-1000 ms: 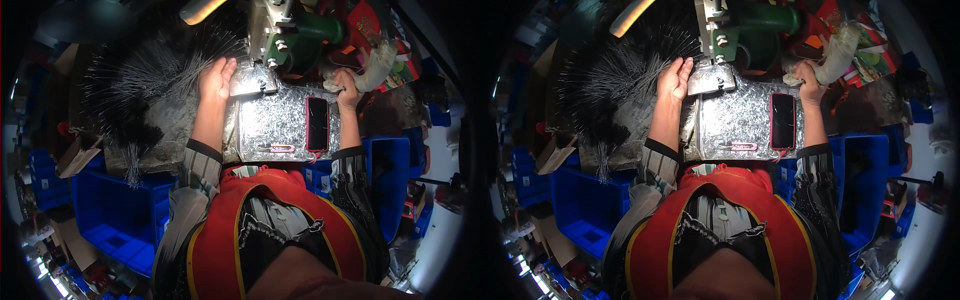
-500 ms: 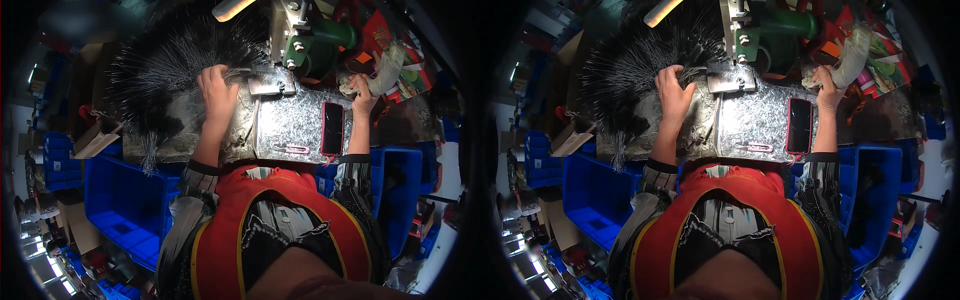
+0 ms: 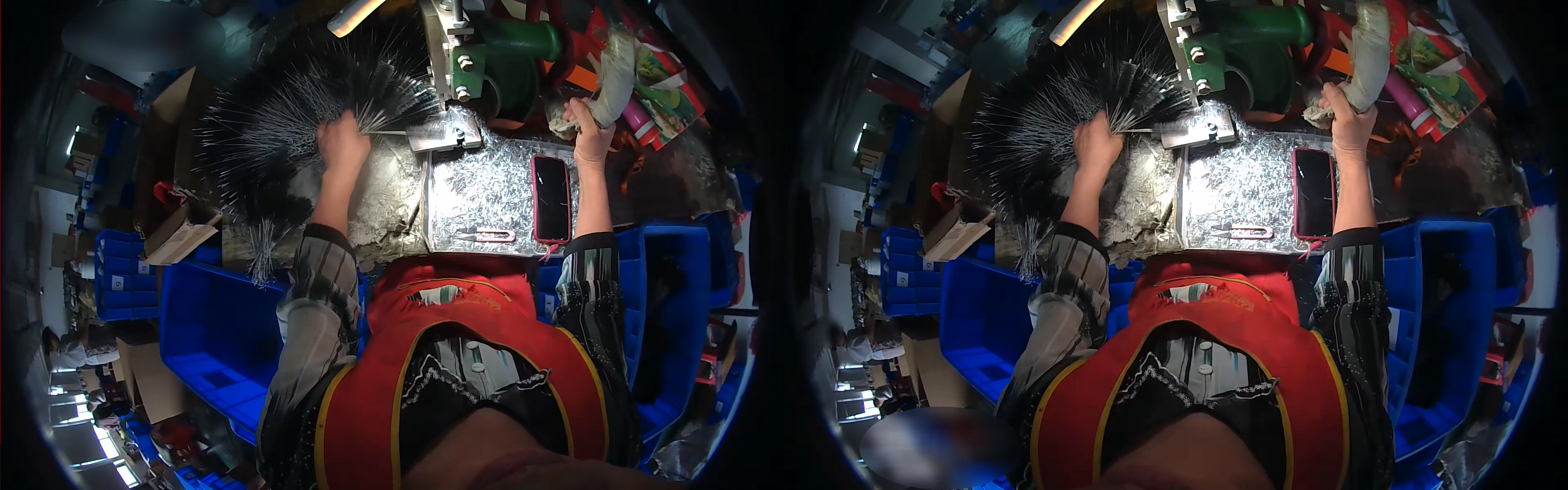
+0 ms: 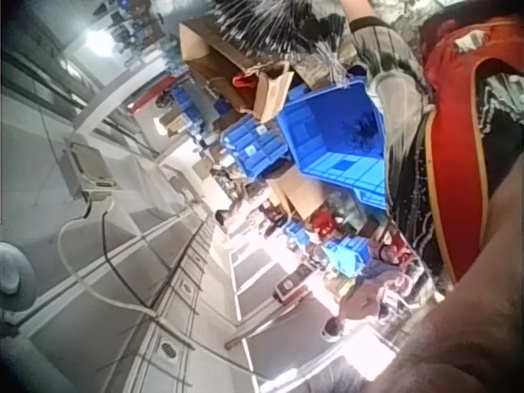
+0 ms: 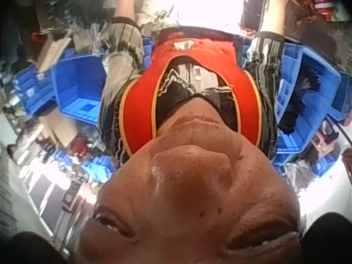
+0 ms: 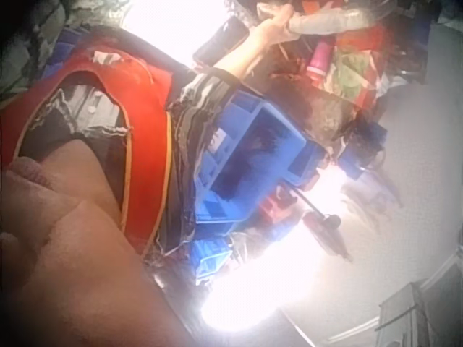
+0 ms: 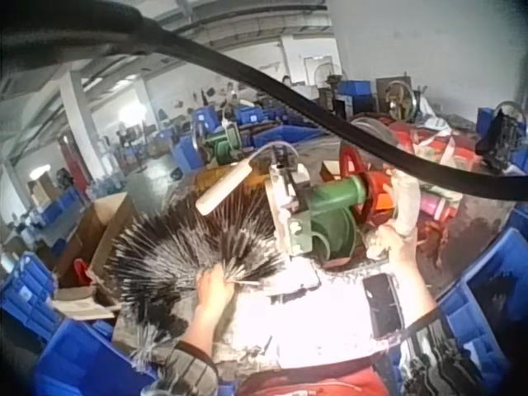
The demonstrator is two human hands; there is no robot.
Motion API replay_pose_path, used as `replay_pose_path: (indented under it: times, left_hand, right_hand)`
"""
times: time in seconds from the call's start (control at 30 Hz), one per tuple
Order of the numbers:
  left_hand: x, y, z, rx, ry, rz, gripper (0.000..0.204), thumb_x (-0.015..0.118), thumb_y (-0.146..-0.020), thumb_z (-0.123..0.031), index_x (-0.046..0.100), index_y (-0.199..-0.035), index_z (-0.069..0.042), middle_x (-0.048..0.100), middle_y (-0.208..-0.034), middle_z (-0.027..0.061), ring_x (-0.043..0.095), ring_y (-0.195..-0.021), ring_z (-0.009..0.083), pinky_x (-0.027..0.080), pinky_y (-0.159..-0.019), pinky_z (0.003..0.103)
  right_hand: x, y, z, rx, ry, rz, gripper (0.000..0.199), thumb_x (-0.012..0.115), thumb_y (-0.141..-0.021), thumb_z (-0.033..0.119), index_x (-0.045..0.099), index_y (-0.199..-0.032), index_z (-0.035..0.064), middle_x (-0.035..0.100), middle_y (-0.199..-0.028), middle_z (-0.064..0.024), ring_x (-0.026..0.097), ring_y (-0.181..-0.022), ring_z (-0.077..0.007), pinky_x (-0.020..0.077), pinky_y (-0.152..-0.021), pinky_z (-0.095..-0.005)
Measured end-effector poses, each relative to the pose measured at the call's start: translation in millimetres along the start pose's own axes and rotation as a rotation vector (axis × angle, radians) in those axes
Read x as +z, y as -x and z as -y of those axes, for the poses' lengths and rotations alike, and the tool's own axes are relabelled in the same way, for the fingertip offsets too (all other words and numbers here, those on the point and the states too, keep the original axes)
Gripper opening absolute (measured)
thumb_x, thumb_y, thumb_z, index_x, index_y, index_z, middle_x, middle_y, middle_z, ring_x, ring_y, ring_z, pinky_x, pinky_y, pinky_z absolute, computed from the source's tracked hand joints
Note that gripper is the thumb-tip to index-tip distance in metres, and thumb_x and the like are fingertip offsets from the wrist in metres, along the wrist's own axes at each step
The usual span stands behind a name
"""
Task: Sorting long bristles and processing them through an industrial machine on a workbench.
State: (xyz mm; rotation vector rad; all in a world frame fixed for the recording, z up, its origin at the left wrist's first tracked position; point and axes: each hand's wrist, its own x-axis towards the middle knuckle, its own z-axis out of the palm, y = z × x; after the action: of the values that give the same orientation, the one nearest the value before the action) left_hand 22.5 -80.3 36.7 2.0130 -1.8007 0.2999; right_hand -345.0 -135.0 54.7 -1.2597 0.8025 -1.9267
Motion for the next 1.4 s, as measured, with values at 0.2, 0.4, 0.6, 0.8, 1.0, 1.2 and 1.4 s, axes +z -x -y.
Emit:
replay_pose_path:
  times: [0.2, 0.4, 0.6, 0.8, 1.0, 1.2, 1.4]
  left_hand:
    - [-40.3, 20.0, 23.8, -0.212, 0.192, 0.361, 0.036, 0.054, -0.069, -0.014, 0.051, -0.103, -0.003, 0.057, -0.096, 0.0219, 0.053, -0.094, 0.0366, 0.042, -0.08, 0.042]
    - [-31.2, 50.6, 62.2, -0.399, 0.752, 0.084, 0.022, 0.061, -0.067, -0.012, 0.057, -0.082, 0.004, 0.06, -0.073, 0.0092, 0.057, -0.066, 0.0167, 0.043, -0.063, 0.03]
    - [17.0, 99.6, 28.0, -0.418, 0.516, -0.057, 0.034, 0.064, -0.066, -0.02, 0.056, -0.091, 0.002, 0.061, -0.08, 0.013, 0.057, -0.071, 0.0233, 0.044, -0.063, 0.033]
    - [0.7, 117.0, -21.0, -0.281, 0.571, -0.098, 0.03, 0.059, -0.07, -0.011, 0.052, -0.099, -0.005, 0.059, -0.089, 0.0181, 0.057, -0.085, 0.0348, 0.045, -0.071, 0.039]
    - [2.8, 146.9, -15.1, -0.089, 0.602, -0.078, 0.036, 0.062, -0.064, -0.01, 0.052, -0.099, -0.01, 0.058, -0.093, 0.011, 0.055, -0.085, 0.0306, 0.041, -0.076, 0.038]
    - [-72.6, 145.9, 0.8, -0.289, 0.77, 0.111, 0.03, 0.065, -0.071, -0.01, 0.053, -0.099, -0.008, 0.057, -0.066, 0.007, 0.055, -0.058, 0.0155, 0.044, -0.057, 0.029]
    - [-96.3, 122.7, 38.8, -0.429, 1.731, -0.351, 0.022, 0.055, -0.078, -0.001, 0.05, -0.099, -0.001, 0.055, -0.067, 0.0057, 0.057, -0.067, 0.0164, 0.048, -0.069, 0.032]
  right_hand:
    - [6.4, 28.6, 23.7, 0.111, 0.21, 0.007, 0.021, 0.061, -0.076, 0.013, 0.058, -0.092, 0.0004, 0.059, -0.085, -0.0052, 0.054, -0.078, -0.012, 0.0404, -0.073, -0.0248]
    - [-28.4, 109.6, -12.9, 0.196, 0.51, -0.096, 0.022, 0.058, -0.077, 0.013, 0.053, -0.095, 0.0005, 0.055, -0.091, -0.0061, 0.053, -0.081, -0.0128, 0.0408, -0.073, -0.0257]
    - [83.9, 139.2, 84.7, -0.165, 0.515, 0.415, 0.03, 0.057, -0.078, 0.016, 0.051, -0.101, -0.0006, 0.055, -0.099, -0.0105, 0.052, -0.091, -0.019, 0.0404, -0.081, -0.0304]
    - [158.9, 140.9, 123.9, -0.485, 0.3, 0.645, 0.038, 0.058, -0.077, 0.016, 0.048, -0.104, -0.0073, 0.05, -0.11, -0.0163, 0.046, -0.106, -0.0301, 0.0339, -0.092, -0.0355]
    - [186.4, 164.0, 108.0, -0.628, 0.605, 1.028, 0.023, 0.055, -0.078, 0.012, 0.056, -0.071, -0.0096, 0.053, -0.108, -0.0173, 0.045, -0.109, -0.0341, 0.0342, -0.091, -0.0395]
    - [161.4, 152.4, 118.8, -0.581, 0.448, 0.665, 0.033, 0.053, -0.081, 0.018, 0.051, -0.106, -0.0038, 0.051, -0.108, -0.0139, 0.044, -0.107, -0.0267, 0.0325, -0.093, -0.0359]
    - [157.1, 171.0, 99.4, -0.385, 0.461, 0.695, 0.026, 0.055, -0.072, 0.002, 0.055, -0.097, -0.003, 0.057, -0.095, -0.0116, 0.049, -0.098, -0.0243, 0.0359, -0.088, -0.0347]
